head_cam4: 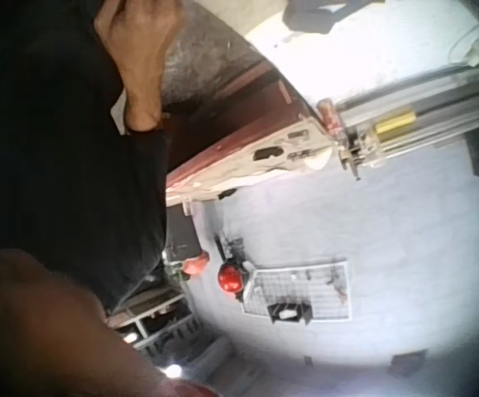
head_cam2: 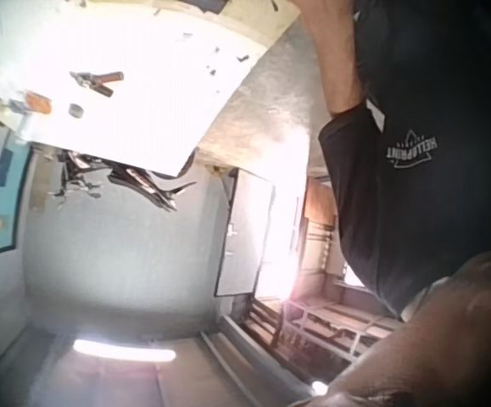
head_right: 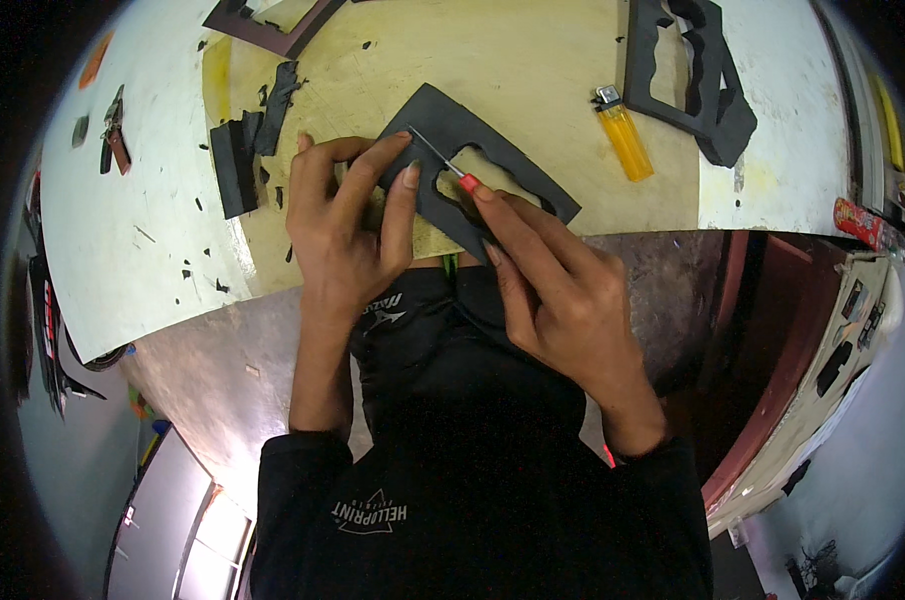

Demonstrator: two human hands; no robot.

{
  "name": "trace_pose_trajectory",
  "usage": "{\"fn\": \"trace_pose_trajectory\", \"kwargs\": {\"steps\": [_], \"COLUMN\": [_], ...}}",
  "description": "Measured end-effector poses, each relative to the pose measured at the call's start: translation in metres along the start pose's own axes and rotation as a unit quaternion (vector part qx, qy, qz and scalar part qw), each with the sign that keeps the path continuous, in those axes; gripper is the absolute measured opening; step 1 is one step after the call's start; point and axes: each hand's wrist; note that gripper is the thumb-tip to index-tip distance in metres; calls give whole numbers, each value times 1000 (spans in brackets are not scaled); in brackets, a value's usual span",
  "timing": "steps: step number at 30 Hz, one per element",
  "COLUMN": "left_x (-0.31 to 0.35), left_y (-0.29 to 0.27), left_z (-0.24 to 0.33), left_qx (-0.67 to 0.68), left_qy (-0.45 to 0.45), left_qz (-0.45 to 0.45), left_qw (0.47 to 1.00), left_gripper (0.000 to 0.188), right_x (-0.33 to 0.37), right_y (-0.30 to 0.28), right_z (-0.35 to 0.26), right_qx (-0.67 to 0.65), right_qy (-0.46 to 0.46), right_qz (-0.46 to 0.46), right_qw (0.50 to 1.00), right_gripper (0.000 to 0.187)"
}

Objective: The person holds a rectangular piece of black foam with a cutout and uses a red utility knife to trim the inner edges and corners. The person rotates the foam to access different sides and continues cutting along the perimeter of the cutout.

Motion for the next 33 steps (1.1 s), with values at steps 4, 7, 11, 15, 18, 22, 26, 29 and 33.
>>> {"fn": "trace_pose_trajectory", "kwargs": {"steps": [4, 7, 11, 15, 18, 22, 26, 29, 33], "left_x": [-1, 0, -4, -4, -5, -4, -3, -3, -4], "left_y": [0, 1, -2, -1, -1, -2, -1, -2, -2], "left_z": [1, -1, 4, 4, 4, 3, 2, 2, 3], "left_qx": [-6, -7, -3, 1, 0, 1, 8, 7, 8], "left_qy": [1, 4, -2, 2, 6, 6, 6, 6, -3], "left_qz": [-5, -6, -14, -14, -16, -15, -14, -12, -11], "left_qw": [1000, 1000, 1000, 1000, 1000, 1000, 1000, 1000, 1000], "left_gripper": [27, 26, 24, 23, 22, 22, 23, 23, 24], "right_x": [2, 2, 3, 6, 1, -2, -6, -9, -10], "right_y": [2, 1, 4, 5, 4, 0, -4, -8, -13], "right_z": [2, -1, 2, 3, 3, -6, -11, -15, -21], "right_qx": [4, 7, 26, 34, 33, 60, 62, 60, 84], "right_qy": [-7, 13, -20, -29, -45, -13, 19, 30, 47], "right_qz": [4, -6, 9, 7, -9, -44, -64, -78, -103], "right_qw": [1000, 1000, 999, 999, 998, 997, 996, 995, 990], "right_gripper": [47, 48, 54, 54, 56, 58, 55, 55, 55]}}
Point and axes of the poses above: each hand's wrist, its own x-axis away from the middle knuckle, its own y-axis out of the palm, z = x × y, and after that the axes turned 4 degrees about z, right-handed
